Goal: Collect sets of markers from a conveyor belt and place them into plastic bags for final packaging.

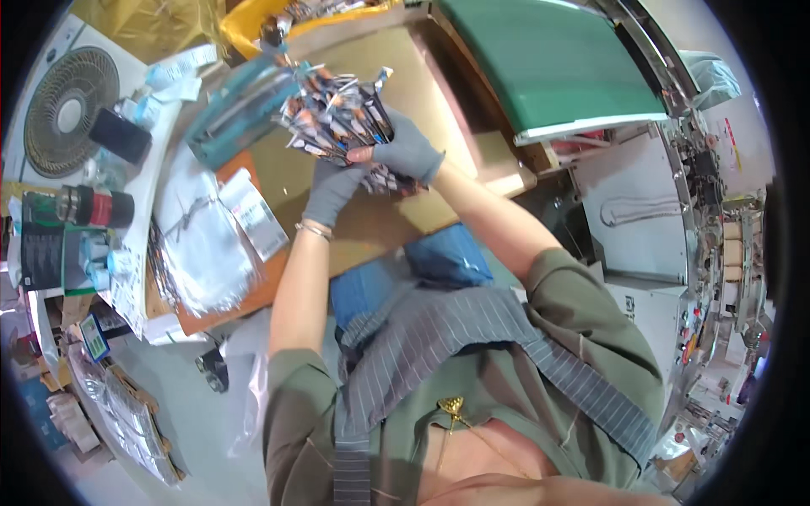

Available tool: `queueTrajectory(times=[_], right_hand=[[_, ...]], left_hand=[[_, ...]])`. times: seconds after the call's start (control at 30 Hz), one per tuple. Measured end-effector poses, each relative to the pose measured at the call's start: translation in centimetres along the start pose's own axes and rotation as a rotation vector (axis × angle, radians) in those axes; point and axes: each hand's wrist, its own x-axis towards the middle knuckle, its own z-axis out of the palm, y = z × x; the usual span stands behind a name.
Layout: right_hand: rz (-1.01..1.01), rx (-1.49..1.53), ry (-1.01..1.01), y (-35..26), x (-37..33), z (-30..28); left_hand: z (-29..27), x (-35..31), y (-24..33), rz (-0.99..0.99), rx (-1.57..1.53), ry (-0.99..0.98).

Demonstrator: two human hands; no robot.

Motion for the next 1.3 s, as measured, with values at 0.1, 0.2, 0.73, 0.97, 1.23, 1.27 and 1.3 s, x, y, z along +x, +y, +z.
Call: queueTrajectory(times=[0.1, 0.2, 0.73, 0.97, 1.23, 1.27, 1.3], right_hand=[[0.230, 0.129, 0.186, 1.0, 2.3, -2.1], [0.406, 0.333, 0.246, 3.8, 4.8, -2.2], [-0.175, 0.159, -0.190, -3.4, 2.5, -3.0], [0.125, 0.174, -0.113, -7.7, -1.2, 4.3], [0.425, 0.092, -0.677, -3.4, -2.3, 6.5], [0.426, 0.091, -0.692, -2.0, -2.5, 6.9], [0.421, 0.196, -0.610, -0.6, -2.7, 7.2]], left_hand=[[-0.2, 4.3, 2.8, -0.295, 0.066, -0.140], [-0.3, 6.9, -0.6, -0.591, -0.016, -0.315], [-4.0, 4.1, 8.8, -0.086, -0.533, -0.297], [-6.2, -0.3, 7.1, -0.125, -0.345, -0.345], [-6.0, -12.0, 8.4, -0.539, -0.876, -0.081], [-7.4, -12.6, 6.6, -0.608, -0.630, -0.242], [-10.1, -12.9, 4.7, -0.453, -0.425, -0.328]])
